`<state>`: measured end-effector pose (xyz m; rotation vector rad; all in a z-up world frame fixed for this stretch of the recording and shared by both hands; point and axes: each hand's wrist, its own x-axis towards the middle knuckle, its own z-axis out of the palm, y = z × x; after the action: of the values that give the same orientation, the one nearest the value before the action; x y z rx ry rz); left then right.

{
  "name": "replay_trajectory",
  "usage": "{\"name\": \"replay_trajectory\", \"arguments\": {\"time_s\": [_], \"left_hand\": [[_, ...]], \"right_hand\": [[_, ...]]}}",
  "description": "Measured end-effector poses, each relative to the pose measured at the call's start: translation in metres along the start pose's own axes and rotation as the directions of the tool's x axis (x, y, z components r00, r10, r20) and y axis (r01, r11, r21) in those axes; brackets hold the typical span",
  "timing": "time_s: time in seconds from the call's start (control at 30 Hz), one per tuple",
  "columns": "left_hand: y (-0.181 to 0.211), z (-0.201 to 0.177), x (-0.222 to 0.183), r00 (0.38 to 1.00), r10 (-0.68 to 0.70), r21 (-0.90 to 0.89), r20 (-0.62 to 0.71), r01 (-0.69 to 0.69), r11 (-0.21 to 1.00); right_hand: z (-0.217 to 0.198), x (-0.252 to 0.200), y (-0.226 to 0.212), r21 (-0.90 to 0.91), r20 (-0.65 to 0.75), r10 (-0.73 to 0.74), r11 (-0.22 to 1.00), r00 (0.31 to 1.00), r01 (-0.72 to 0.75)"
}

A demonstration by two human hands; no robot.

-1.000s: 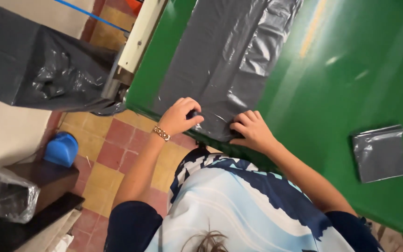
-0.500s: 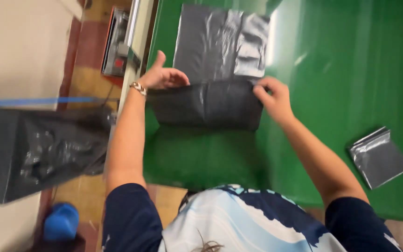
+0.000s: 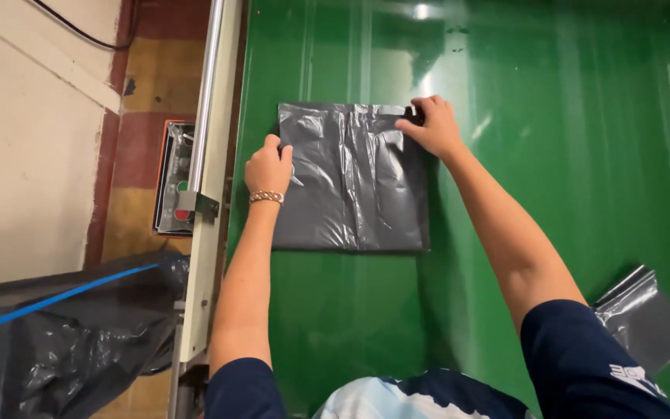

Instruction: Picking up plastic bags from a conveyor belt, folding them into rectangles, and stacking them into a red plastic crate.

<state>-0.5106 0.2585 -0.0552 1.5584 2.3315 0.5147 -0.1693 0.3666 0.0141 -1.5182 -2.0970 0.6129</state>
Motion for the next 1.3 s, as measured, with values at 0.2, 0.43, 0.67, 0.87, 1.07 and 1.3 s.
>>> {"name": "replay_trajectory", "arguments": {"time_s": [0.2, 0.43, 0.67, 0.87, 1.07, 1.3], "left_hand": [[0.014, 0.008, -0.008, 0.908, 0.233, 0.267, -0.348, -0.143, 0.953], [0.031, 0.006, -0.023, 0.812, 0.361, 0.21, -0.459, -0.296, 0.932], [0.05, -0.087, -0.057, 0.682, 0.107, -0.648, 0.724, 0.618, 0.445], [-0.017, -0.053, -0.056, 0.721, 0.148, -0.721, 0.677, 0.69, -0.062], [-0.005, -0.067, -0.066, 0.734, 0.224, -0.751, 0.642, 0.66, -0.012], [0.023, -0.085, -0.077, 0.883, -0.066, -0.782, 0.464, 0.374, -0.499]], "right_hand": [[0.009, 0.034, 0.004, -0.303, 0.141, 0.143, 0.948, 0.98, -0.095], [0.03, 0.048, 0.027, -0.441, 0.178, 0.187, 0.893, 0.966, -0.091], [-0.016, -0.082, -0.026, -0.148, -0.222, -0.425, 0.904, 0.878, 0.4], [-0.021, -0.177, -0.051, -0.139, -0.244, -0.564, 0.825, 0.789, 0.547], [-0.029, -0.07, -0.04, 0.241, -0.293, -0.025, 0.965, 0.956, 0.1], [0.027, 0.036, 0.045, 0.276, 0.116, 0.462, 0.835, 0.879, -0.475]]}}
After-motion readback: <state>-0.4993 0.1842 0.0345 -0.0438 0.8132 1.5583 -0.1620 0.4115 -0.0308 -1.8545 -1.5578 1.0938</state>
